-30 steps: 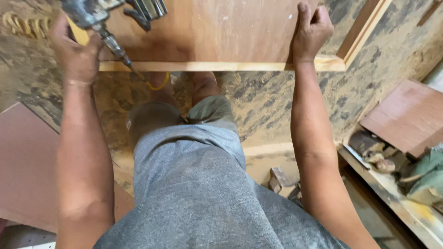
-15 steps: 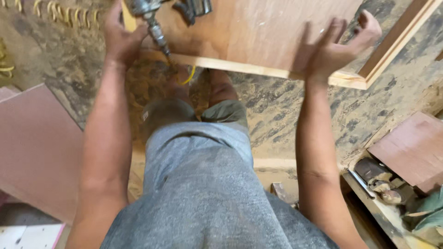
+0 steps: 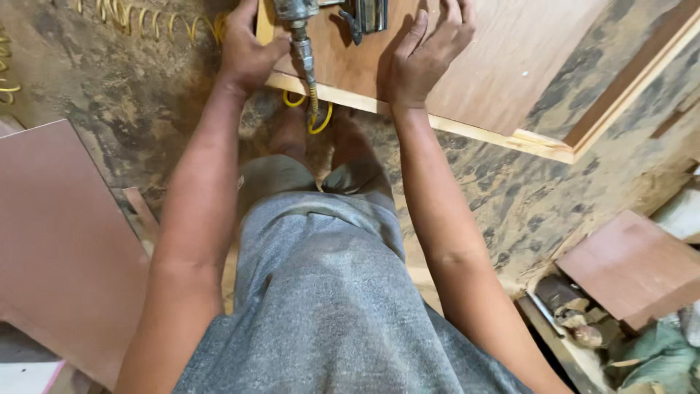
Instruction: The person positions a plywood panel onto a wooden frame resting on sawhorses, aligning its edges by hand. They then use a pneumatic nail gun to drive nails along the frame edge, repositioning around the panel and pressing the panel flat between nail placements.
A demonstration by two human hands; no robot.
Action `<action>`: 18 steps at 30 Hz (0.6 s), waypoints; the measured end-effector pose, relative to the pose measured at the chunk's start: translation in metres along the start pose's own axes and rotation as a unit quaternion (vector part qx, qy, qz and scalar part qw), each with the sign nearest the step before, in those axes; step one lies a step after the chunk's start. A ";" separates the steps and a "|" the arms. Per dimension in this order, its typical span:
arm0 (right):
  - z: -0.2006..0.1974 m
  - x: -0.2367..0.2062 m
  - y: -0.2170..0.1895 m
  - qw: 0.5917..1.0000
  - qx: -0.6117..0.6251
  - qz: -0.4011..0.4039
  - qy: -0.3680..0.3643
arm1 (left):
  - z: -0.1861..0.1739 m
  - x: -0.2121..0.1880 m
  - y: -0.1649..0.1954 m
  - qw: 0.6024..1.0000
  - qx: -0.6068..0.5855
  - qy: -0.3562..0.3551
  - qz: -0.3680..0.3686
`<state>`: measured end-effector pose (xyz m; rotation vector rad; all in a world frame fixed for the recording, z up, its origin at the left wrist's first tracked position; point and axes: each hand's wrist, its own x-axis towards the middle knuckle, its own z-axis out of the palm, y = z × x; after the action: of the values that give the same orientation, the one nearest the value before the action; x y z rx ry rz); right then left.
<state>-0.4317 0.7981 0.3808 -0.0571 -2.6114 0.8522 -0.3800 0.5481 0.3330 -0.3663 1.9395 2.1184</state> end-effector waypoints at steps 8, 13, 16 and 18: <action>-0.019 0.033 -0.062 0.998 0.058 0.012 0.007 | 0.014 0.015 0.042 0.995 0.080 0.039 0.050; -0.009 0.064 -0.147 0.984 0.119 -0.025 -0.133 | 0.016 0.008 0.066 0.962 0.228 0.106 0.106; 0.012 0.071 -0.191 0.975 0.072 -0.032 -0.206 | -0.006 -0.015 0.069 0.968 0.243 0.031 -0.055; 0.033 0.078 -0.210 0.975 0.013 -0.155 -0.158 | -0.042 -0.036 0.063 0.973 0.217 0.015 0.082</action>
<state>-0.4989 0.6207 0.5048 0.5208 -2.7910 0.8380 -0.3669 0.5005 0.4006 -0.1554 2.4446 1.7093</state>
